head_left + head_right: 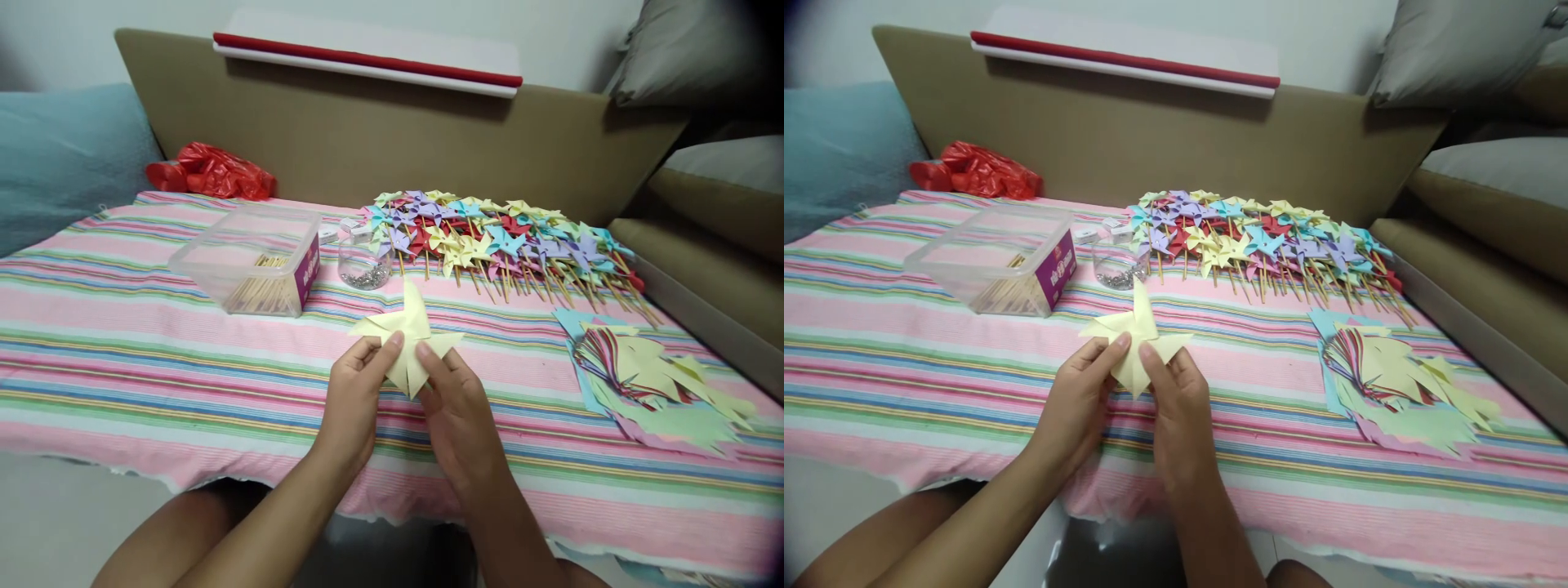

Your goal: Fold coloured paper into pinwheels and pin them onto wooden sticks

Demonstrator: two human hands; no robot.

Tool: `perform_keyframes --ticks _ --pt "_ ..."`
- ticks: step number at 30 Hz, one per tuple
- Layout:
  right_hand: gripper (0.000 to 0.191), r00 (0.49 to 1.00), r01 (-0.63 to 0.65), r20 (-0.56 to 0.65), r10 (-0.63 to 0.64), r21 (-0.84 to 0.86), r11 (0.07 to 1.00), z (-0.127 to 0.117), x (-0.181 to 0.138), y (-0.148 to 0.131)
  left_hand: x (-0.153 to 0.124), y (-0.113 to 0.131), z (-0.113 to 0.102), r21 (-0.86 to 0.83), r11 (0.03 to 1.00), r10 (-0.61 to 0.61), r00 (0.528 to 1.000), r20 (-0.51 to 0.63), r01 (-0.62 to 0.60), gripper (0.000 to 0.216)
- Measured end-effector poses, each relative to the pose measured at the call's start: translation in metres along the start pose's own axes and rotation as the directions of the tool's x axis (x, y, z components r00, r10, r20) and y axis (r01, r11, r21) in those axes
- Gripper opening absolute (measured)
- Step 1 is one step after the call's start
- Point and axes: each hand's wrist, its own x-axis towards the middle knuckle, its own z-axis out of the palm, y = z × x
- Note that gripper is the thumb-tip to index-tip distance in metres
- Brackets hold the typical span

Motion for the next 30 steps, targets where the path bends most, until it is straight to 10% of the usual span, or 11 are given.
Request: perform_keyframes --ticks 6,11,20,30 --pt "0.052 0.947 0.319 0.077 -0.312 -0.357 0.878 -0.01 -0.005 -0.005 0.012 0.009 -0.007 -0.068 0.997 0.029 0.998 -0.06 -0.033 0.027" --pt "0.021 0.92 0.391 0.245 -0.305 -0.58 0.714 -0.012 -0.007 -0.005 0.01 0.01 -0.009 -0.025 0.999 0.046 0.998 -0.049 -0.048 0.03" --pt "0.017 0.979 0.202 0.057 -0.193 -0.307 0.93 -0.014 0.001 -0.006 0.005 0.007 -0.008 0.189 0.977 0.098 0.995 0.008 -0.098 0.029" --pt "0.02 0.96 0.237 -0.074 -0.27 -0.3 0.924 -0.023 0.008 0.001 0.001 0.004 -0.006 0.357 0.924 0.131 0.991 0.036 -0.135 0.032"
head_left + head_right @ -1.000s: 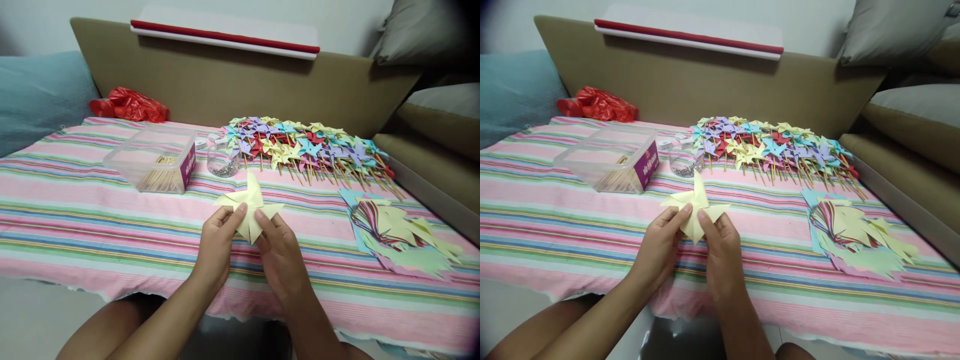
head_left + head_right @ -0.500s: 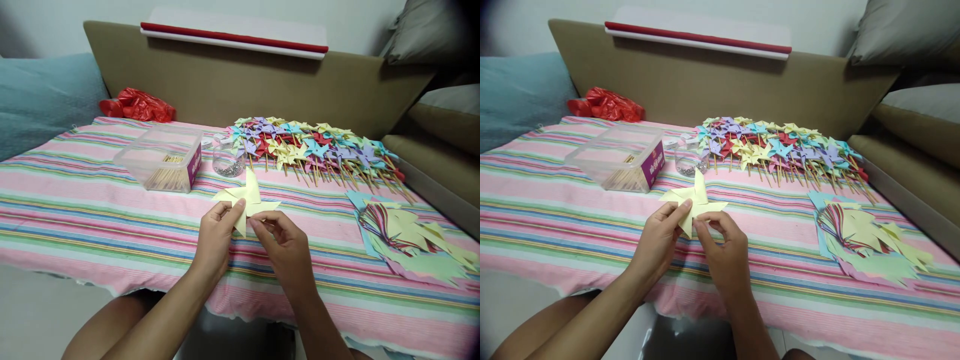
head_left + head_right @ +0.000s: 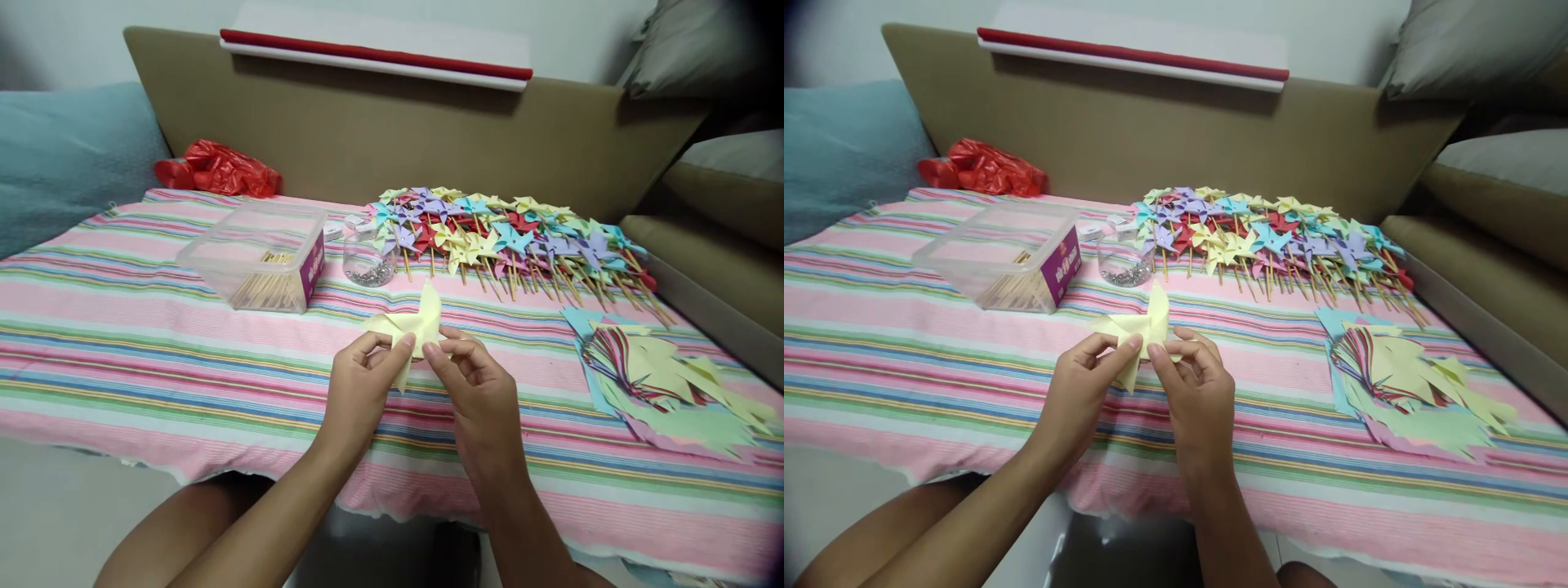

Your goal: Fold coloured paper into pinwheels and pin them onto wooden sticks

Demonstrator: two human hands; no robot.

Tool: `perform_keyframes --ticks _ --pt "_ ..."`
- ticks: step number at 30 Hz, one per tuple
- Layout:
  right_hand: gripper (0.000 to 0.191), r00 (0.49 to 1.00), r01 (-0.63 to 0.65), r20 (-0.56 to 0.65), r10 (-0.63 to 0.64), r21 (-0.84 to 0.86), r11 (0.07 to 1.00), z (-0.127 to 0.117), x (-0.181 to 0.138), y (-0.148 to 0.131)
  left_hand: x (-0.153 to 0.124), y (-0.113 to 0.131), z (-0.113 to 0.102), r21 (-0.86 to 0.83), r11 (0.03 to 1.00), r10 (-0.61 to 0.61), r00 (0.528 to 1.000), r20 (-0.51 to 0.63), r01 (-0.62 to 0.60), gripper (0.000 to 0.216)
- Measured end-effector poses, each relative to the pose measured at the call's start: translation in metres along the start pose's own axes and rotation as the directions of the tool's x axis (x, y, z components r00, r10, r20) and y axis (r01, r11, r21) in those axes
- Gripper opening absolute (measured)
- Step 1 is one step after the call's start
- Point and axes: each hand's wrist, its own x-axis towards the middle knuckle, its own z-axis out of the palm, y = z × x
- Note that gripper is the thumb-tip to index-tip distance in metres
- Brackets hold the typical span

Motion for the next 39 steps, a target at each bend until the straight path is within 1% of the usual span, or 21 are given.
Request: perform_keyframes --ticks 5,11,15,30,36,39 --pt "0.018 1.0 0.01 0.022 -0.008 -0.053 0.999 0.001 0.0 -0.002 0.001 0.001 0.0 0.032 0.999 0.024 1.0 0.015 -0.024 0.031" --pt "0.02 1.0 -0.003 0.004 0.003 -0.07 0.998 0.002 0.0 -0.005 -0.001 0.005 -0.001 0.038 0.998 0.044 0.999 0.027 -0.045 0.031" --pt "0.018 1.0 -0.006 0.017 0.007 -0.089 0.996 0.002 0.0 -0.006 0.0 0.007 0.0 0.048 0.997 0.065 0.998 0.021 -0.066 0.031" --pt "0.017 0.999 -0.022 0.046 0.026 -0.077 0.997 0.003 -0.002 -0.009 -0.001 0.014 -0.001 0.094 0.988 0.117 0.992 0.056 -0.122 0.032" --pt "0.017 0.998 -0.069 0.007 0.07 -0.104 0.992 0.001 -0.002 -0.008 -0.001 0.012 -0.002 0.134 0.977 0.159 0.985 0.064 -0.167 0.031" --pt "0.016 0.998 -0.062 0.018 0.064 -0.101 0.993 0.0 -0.002 -0.007 -0.001 0.011 -0.002 0.152 0.974 0.162 0.985 0.063 -0.17 0.03"
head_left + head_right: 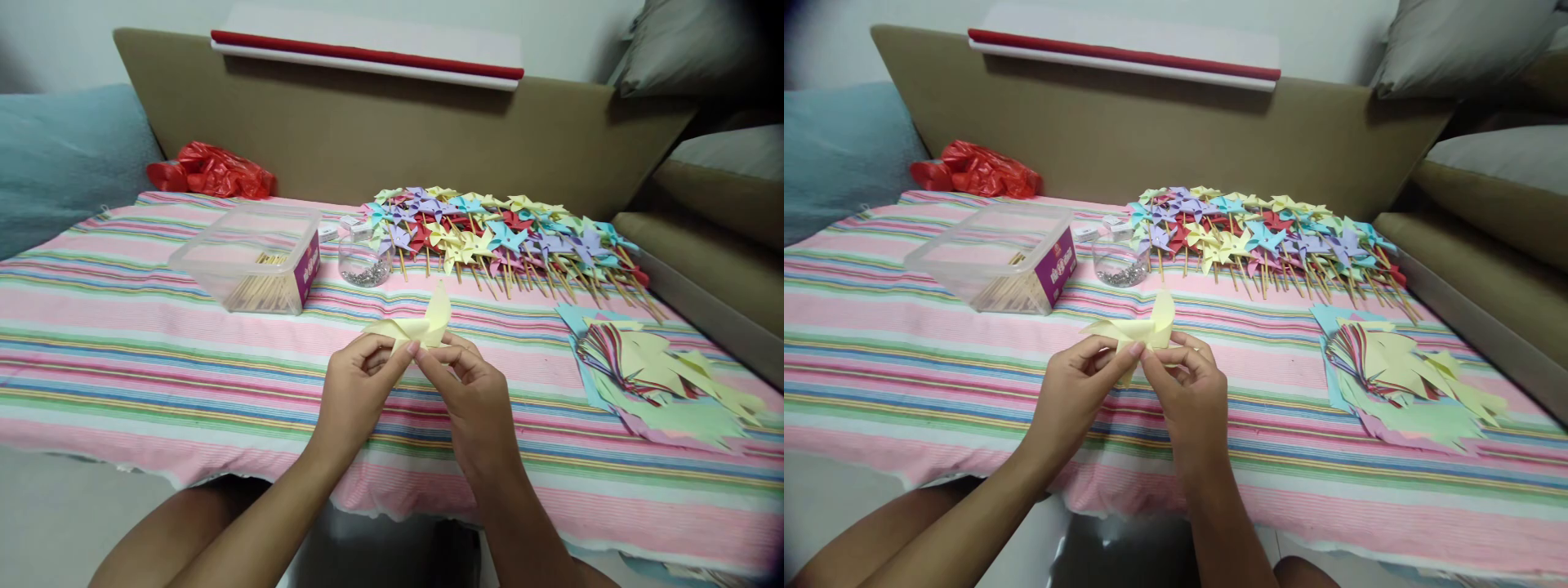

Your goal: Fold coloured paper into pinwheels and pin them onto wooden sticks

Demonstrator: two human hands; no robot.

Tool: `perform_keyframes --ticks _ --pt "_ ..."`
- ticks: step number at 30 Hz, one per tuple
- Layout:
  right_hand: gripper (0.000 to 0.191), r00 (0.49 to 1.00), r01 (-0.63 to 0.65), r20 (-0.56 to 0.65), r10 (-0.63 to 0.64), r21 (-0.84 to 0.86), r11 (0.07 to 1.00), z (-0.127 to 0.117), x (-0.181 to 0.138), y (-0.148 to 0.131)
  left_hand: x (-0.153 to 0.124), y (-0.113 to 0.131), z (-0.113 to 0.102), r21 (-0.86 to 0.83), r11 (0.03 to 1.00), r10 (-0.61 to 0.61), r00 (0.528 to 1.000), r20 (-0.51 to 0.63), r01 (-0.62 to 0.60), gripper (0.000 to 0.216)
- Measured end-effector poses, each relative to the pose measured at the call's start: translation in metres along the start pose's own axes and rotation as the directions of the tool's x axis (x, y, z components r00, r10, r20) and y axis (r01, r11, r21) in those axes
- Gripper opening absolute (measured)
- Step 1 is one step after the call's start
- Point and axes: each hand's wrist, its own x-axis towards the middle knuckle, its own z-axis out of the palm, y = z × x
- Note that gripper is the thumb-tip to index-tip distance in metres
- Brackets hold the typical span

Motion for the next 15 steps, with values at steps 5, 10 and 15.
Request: perform_keyframes --ticks 5,10,15 --pt "0.016 1.0 0.025 0.005 -0.025 0.011 1.0 0.002 0.001 0.0 -0.001 -0.002 -0.001 0.019 1.0 -0.008 1.0 0.009 0.007 0.027" --pt "0.018 0.997 0.064 0.047 -0.062 -0.031 0.997 0.002 0.0 0.002 0.002 -0.007 -0.002 -0.122 0.986 -0.112 0.993 0.026 0.114 0.031" --pt "0.018 0.95 0.306 0.145 -0.276 -0.256 0.917 0.0 0.0 0.001 0.009 -0.011 -0.008 -0.361 0.89 -0.278 0.959 0.055 0.279 0.034"
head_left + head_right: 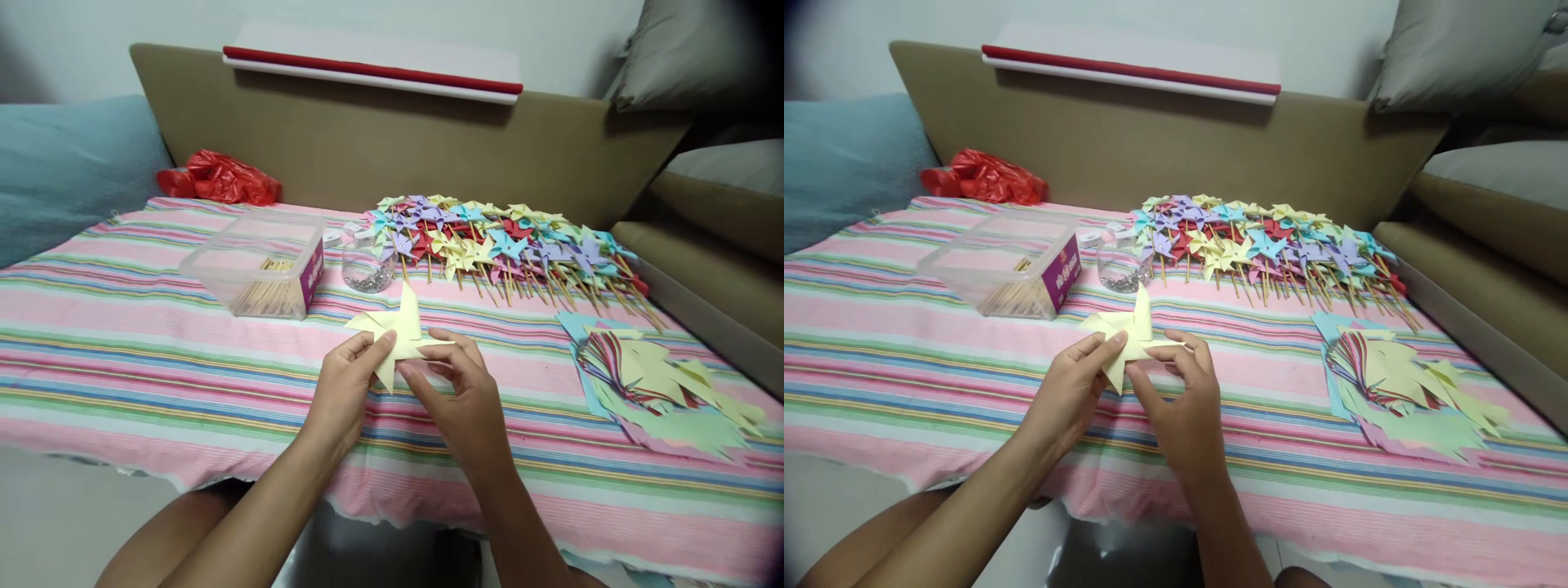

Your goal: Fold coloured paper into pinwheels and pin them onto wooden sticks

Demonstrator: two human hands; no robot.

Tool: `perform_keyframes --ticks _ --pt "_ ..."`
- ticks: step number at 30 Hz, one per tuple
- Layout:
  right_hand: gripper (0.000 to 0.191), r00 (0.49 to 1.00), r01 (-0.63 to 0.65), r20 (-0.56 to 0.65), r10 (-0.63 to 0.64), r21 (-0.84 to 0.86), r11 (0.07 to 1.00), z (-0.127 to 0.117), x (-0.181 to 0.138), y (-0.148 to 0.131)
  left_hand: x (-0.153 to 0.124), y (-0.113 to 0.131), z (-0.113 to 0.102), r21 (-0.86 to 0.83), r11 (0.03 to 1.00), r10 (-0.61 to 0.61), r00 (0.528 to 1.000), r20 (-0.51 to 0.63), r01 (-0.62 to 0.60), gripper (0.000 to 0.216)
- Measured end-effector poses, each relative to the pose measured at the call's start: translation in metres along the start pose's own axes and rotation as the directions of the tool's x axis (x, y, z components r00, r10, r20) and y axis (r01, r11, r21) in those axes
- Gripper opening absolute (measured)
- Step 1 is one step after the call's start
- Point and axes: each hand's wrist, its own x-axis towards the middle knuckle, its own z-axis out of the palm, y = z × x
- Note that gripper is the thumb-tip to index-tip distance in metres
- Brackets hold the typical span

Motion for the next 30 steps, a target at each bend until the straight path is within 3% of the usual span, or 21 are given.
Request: perform_keyframes --ticks 3,5,9,11,13,16,18,21,25,30 --pt "0.012 0.988 0.152 -0.011 -0.154 -0.133 0.979 -0.003 0.003 -0.004 0.004 0.001 -0.006 0.064 0.998 0.027 1.0 0.007 -0.027 0.034" --pt "0.01 0.985 0.171 -0.012 -0.174 -0.124 0.977 -0.008 0.006 -0.006 0.006 0.002 -0.009 0.153 0.984 0.092 0.996 -0.016 -0.088 0.037" --pt "0.023 0.984 -0.005 -0.179 0.005 0.004 1.0 -0.025 0.011 0.004 0.007 0.004 -0.009 0.194 0.975 0.125 0.988 -0.09 -0.106 0.048" --pt "0.031 0.946 -0.123 -0.294 0.139 0.073 0.99 -0.034 0.015 0.016 0.005 0.007 -0.004 0.122 0.99 0.08 0.996 -0.033 -0.076 0.048" --pt "0.038 0.914 -0.229 -0.319 0.249 0.102 0.968 -0.04 0.022 0.028 0.004 0.011 0.001 0.014 1.0 0.024 0.996 0.085 -0.025 0.044" --pt "0.044 0.954 -0.246 -0.188 0.233 -0.044 0.968 -0.038 0.043 0.035 0.003 0.019 0.006 -0.174 0.982 -0.031 0.967 0.253 0.077 0.037" --pt "0.046 0.994 -0.104 -0.033 0.1 -0.208 0.973 -0.025 0.067 0.031 0.003 0.024 0.007 -0.249 0.959 -0.036 0.932 0.362 0.134 0.035" --pt "0.04 0.986 0.123 0.148 -0.072 -0.378 0.918 0.008 0.117 0.019 0.005 0.031 0.007 -0.296 0.934 -0.029 0.869 0.495 0.2 0.035" --pt "0.024 0.913 0.295 0.396 -0.1 -0.47 0.832 0.063 0.196 0.013 0.011 0.032 0.005 -0.355 0.897 -0.023 0.827 0.562 0.265 0.042" --pt "0.009 0.743 0.457 0.664 0.084 -0.595 0.661 0.114 0.26 0.03 0.022 0.018 0.002 -0.407 0.865 -0.053 0.861 0.506 0.293 0.05"
